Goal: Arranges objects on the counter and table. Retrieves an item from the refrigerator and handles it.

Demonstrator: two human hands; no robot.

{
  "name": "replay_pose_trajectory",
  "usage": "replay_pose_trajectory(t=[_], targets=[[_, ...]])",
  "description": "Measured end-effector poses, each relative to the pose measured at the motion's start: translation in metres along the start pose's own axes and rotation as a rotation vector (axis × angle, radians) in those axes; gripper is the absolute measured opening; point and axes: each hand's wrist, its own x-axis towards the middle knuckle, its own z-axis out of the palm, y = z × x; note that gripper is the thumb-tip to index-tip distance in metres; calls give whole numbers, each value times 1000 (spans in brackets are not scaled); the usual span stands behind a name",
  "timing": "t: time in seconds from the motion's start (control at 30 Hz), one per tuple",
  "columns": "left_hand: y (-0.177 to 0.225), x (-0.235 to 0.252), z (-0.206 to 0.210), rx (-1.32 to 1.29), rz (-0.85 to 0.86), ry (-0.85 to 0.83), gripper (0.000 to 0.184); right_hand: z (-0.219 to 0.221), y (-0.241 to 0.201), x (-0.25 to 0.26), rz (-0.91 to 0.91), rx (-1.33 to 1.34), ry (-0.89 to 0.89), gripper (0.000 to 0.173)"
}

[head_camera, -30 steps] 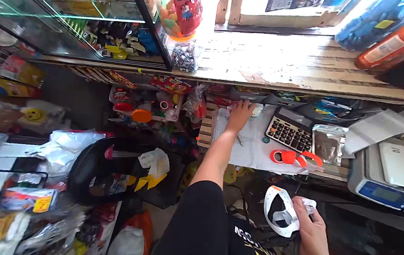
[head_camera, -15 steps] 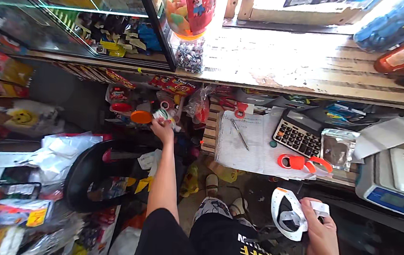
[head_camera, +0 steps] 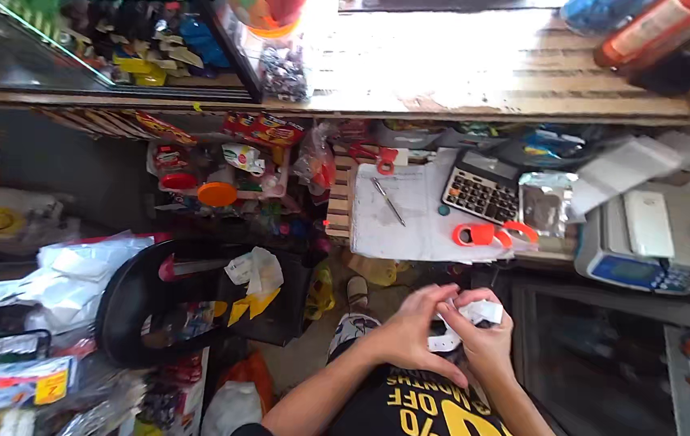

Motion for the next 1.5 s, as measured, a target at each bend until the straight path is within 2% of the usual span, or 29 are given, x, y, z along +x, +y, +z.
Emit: replay_pose_trajectory(t=[0.07,0.2,0.3,0.37,0.43,0.5,0.53,0.6,0.63,0.67,0.77,0.8,0.87,0.93,1.0,1.07,1.1,1.17,1.2,1.23,1.3,1.33,1.43,1.5], targets=[[9,5,27,-33,-50,-119,108,-4,-4,-4,-10,154,24,26],[26,15,36,141,-114,-294,84,-29,-13,-23,-37,259,91,28],[30,12,70,159,-149,-182,59,-49,-13,-43,-110,53,121,47],[34,10,93,147,-155,-113,53,-71,-12,-53,-183,-190,86,63],[49,8,117,146,-225,-158,51,-98,-16,-64,-191,-234,49,71],[64,2,146,113,-283,-191,41,-119,-26,-78,-145,-80,9,67],[69,-2,161,99,-295,-188,36,-127,-31,-86,-137,11,-15,58],[68,-8,183,52,-279,-201,44,-141,-29,-100,-198,87,-19,39],[64,-9,191,-18,-243,-220,49,-149,-28,-105,-243,119,15,34],[60,-9,197,-126,-236,-275,57,-157,-31,-109,-266,159,81,33],[49,-23,213,-344,-387,-479,75,-188,-54,-114,-234,350,312,35],[44,-34,220,-318,-399,-516,73,-200,-62,-114,-232,385,364,37],[34,-53,225,-209,-355,-601,52,-226,-75,-111,-268,408,465,36],[32,-63,214,-117,-314,-508,34,-256,-78,-112,-306,332,531,31],[36,-67,191,-104,-263,-247,26,-279,-73,-119,-314,161,447,37],[49,-60,180,-211,-170,-15,24,-278,-65,-129,-303,-58,193,54],[62,-53,188,-325,-125,59,20,-267,-61,-135,-292,-141,31,66],[91,-37,217,-481,-34,97,16,-233,-54,-144,-250,-208,-235,87],[104,-30,232,-498,11,72,15,-217,-49,-147,-213,-165,-304,87],[113,-24,242,-498,51,30,16,-208,-44,-150,-176,-56,-340,77],[122,-13,241,-514,78,25,18,-207,-46,-154,-132,134,-342,39],[119,-9,235,-523,88,39,18,-213,-50,-156,-156,153,-308,27],[93,-1,223,-275,68,37,17,-237,-56,-155,-286,199,-12,17],[73,-2,240,-193,-98,-27,20,-250,-51,-146,-360,202,97,18]])
